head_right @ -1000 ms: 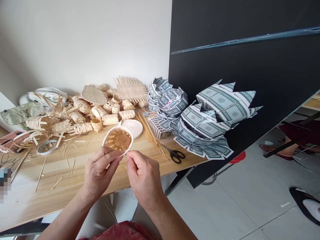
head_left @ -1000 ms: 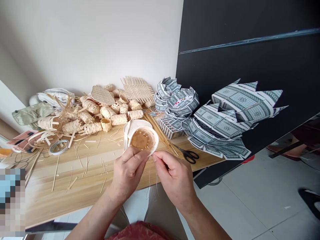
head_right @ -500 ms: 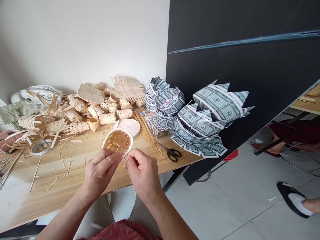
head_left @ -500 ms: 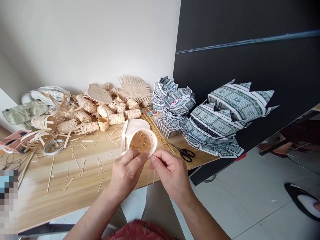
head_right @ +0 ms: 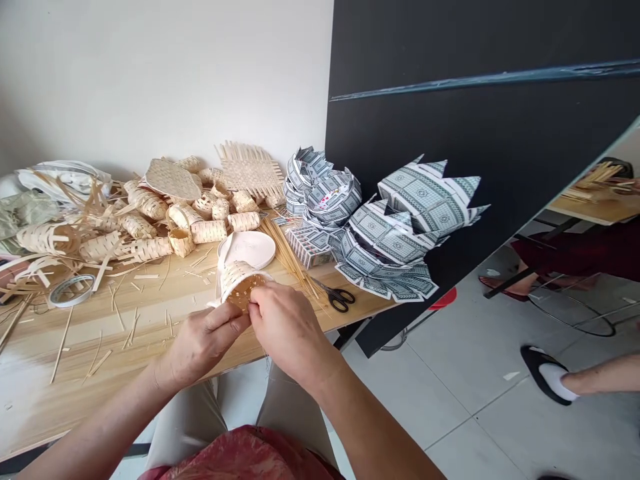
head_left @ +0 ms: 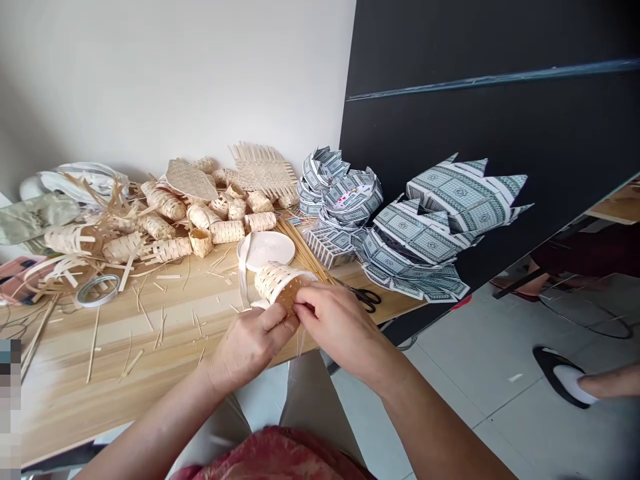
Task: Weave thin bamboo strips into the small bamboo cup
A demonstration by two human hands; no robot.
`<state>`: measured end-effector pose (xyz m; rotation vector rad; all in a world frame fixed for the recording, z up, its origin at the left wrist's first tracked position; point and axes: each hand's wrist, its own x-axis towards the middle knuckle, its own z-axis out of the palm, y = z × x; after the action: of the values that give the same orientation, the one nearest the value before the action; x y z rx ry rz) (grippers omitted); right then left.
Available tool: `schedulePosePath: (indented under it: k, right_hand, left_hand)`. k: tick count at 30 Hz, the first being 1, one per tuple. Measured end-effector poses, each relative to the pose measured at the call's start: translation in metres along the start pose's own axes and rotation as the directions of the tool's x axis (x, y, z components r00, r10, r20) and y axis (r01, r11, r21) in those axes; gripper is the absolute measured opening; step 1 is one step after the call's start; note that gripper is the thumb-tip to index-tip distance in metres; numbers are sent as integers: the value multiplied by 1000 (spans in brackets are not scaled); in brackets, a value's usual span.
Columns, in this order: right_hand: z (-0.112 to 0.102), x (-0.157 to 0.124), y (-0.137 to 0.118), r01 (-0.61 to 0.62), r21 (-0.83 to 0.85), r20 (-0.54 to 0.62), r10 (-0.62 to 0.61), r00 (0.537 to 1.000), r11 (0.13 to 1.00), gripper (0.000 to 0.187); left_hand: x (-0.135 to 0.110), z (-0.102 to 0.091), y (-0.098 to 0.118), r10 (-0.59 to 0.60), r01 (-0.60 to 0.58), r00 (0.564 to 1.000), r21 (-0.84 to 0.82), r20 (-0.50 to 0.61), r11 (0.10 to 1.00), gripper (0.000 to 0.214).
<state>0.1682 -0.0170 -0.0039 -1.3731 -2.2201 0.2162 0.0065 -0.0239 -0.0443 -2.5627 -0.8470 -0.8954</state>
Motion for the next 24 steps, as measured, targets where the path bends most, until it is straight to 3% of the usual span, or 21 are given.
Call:
schedulePosePath:
  k: [3,6,8,10,13,15,18,21,23,24]
  right_hand:
    - [1,-3,-2,65,110,-156,-47,987,992,26]
    - [-3,-8,-3,123,183,-369,-48,928,975,23]
    - [-7,-11,-4,164,303,-398,-31,917,939,21]
    - [-12,-11,-2,149,569,-326,55,944,809,17]
    - [-24,-9,7,18,895,-157,276,948,445,15]
    - [-34,-6,19,39,962,-154,418,895,272,20]
    - [-48,-5,49,141,976,-214,635,742,165,31]
    - [-62,-12,94,150,971,-239,761,603,186,35]
    - [-72,-24,125,141,931,-360,782,509,337,32]
    - [-77,-32,138,118,869,-475,742,472,481,32]
  left_hand:
    - [-5,-1,0,6,0,998,-95,60,995,30]
    - [-8,-1,-3,-6,33,991,-202,134,979,30]
    - [-8,-2,-6,-62,105,984,-267,164,958,29]
    - [-4,-6,-9,-107,164,980,-368,169,915,26]
    - [6,-15,-14,-169,225,974,-574,151,787,19]
    - [12,-23,-17,-239,305,952,-697,193,649,15]
    - [18,-31,-23,-294,450,888,-797,352,404,14]
    - [21,-34,-28,-270,521,848,-809,456,272,14]
    - [23,-36,-31,-235,537,841,-807,488,246,12]
    - [24,-37,-32,-217,544,837,-803,502,241,11]
